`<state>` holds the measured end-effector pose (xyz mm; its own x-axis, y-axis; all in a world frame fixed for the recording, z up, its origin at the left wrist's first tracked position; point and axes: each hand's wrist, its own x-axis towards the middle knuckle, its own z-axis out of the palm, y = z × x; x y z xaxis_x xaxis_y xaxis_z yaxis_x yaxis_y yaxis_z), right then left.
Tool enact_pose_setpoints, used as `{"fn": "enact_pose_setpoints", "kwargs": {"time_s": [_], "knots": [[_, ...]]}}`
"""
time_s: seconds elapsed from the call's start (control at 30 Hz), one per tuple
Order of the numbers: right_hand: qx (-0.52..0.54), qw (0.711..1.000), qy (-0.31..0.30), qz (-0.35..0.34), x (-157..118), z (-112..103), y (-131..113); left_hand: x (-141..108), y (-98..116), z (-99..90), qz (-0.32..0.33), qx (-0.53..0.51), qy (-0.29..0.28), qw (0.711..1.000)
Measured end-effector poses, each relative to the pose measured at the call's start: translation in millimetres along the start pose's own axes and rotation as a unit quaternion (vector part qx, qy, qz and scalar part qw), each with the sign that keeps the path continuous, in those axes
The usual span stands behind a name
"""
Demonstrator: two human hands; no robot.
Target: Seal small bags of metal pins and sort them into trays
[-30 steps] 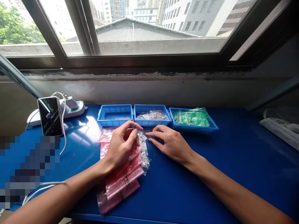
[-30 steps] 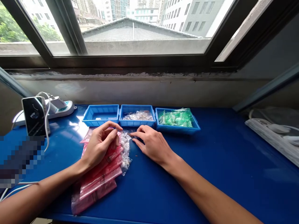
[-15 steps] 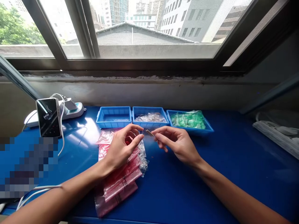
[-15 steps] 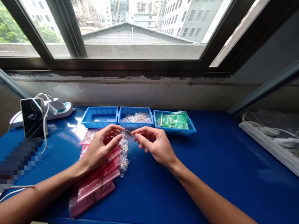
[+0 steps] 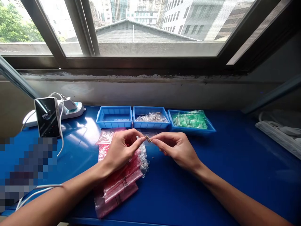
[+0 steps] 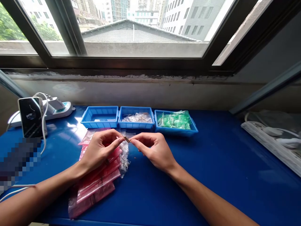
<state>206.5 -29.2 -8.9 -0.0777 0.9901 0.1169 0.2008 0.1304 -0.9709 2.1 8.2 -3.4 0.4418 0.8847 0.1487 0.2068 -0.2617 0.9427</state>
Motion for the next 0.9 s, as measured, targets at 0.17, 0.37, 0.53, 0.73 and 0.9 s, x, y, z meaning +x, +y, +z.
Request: {"fn": "enact_pose_setpoints", "kwargs": {"time_s": [0.17, 0.37, 0.53, 0.73, 0.9], "knots": [[0.033, 0.999, -0.001, 0.018, -1.0, -0.5, 5.0, -1.4, -1.6, 1.5, -0.006, -0.012, 0.004, 1.0], [0.058, 0.998, 0.007, -0.01, -1.3, 0.8, 7.7, -2.6, -1.0, -0.3, 0.018, -0.036, 0.017, 0.999], [-0.014, 0.996, 0.052, -0.073, -3.5, 1.1, 2.1, -3.3, -0.7, -1.6, 0.051, -0.023, 0.038, 0.998], [-0.046, 0.991, 0.062, -0.109, -6.0, 1.4, 1.2, -3.3, 0.6, 0.5, 0.083, -0.04, 0.05, 0.994], [-0.049, 0.99, 0.063, -0.114, -6.0, 0.8, 3.0, -3.5, -1.2, -0.2, 0.09, -0.028, 0.049, 0.994]]}}
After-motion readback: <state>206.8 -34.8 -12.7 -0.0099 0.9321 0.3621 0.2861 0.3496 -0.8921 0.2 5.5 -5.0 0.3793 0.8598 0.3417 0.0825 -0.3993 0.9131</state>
